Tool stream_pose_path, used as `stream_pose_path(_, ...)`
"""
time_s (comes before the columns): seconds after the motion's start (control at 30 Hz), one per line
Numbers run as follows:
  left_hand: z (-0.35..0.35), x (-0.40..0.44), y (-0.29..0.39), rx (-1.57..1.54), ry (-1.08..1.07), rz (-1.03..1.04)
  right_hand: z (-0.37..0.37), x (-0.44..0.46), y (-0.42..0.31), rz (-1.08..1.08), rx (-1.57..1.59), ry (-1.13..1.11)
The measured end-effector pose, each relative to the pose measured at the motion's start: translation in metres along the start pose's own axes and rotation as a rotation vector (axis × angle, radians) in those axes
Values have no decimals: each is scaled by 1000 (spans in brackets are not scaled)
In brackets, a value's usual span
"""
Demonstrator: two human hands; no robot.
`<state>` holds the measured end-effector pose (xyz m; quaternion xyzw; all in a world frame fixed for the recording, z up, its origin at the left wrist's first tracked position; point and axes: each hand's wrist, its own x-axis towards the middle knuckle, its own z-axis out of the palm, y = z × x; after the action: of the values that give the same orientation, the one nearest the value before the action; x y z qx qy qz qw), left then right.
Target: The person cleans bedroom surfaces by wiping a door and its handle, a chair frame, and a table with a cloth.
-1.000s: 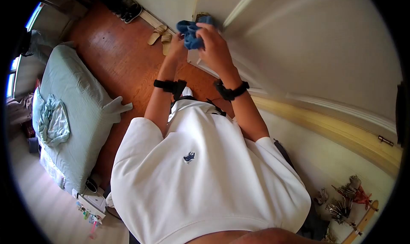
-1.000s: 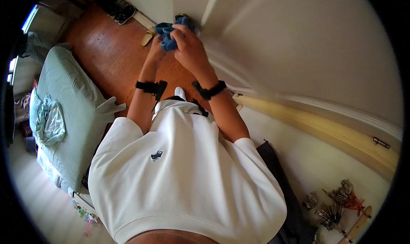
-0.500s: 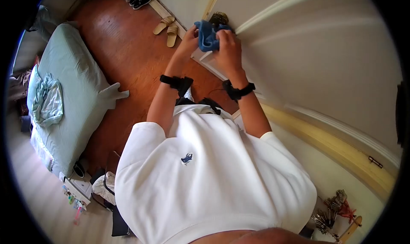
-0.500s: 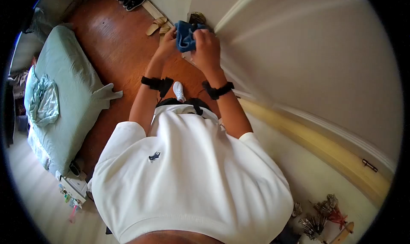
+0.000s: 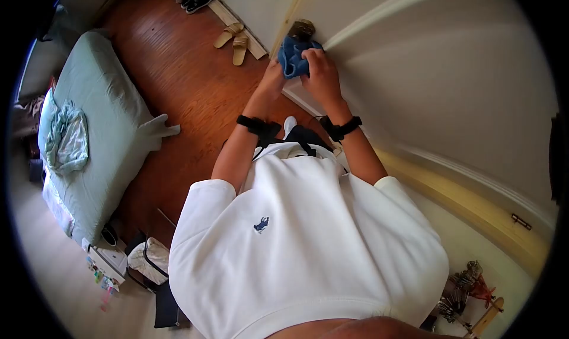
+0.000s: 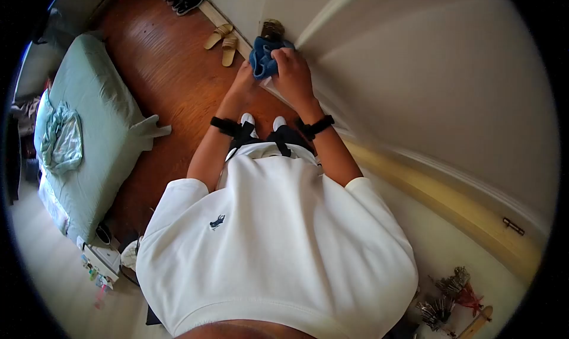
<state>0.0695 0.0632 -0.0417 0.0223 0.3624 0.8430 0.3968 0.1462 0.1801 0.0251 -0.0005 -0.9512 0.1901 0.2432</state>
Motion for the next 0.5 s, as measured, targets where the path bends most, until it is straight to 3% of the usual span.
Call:
stream_pose_path(0.07,2,-3,-4,44,-4,-22,-9,-8,2,26,-11,-6)
stream_pose_path(0.23,-1,4,-25,494,11,-127,-21,-39,17,139,-22,-78)
stream_pose_path(0.3,-4,0,-35,624,-16,-103,-18,-60,29,274,59,-220)
stream_pose_path(0.37,-5,-3,-40,805,-206,-64,-21,-74,36,278,66,-264)
stream_pose_path(0.5,29,-25,-27,650,-202,-66,-53,-82,33,214,176,-292)
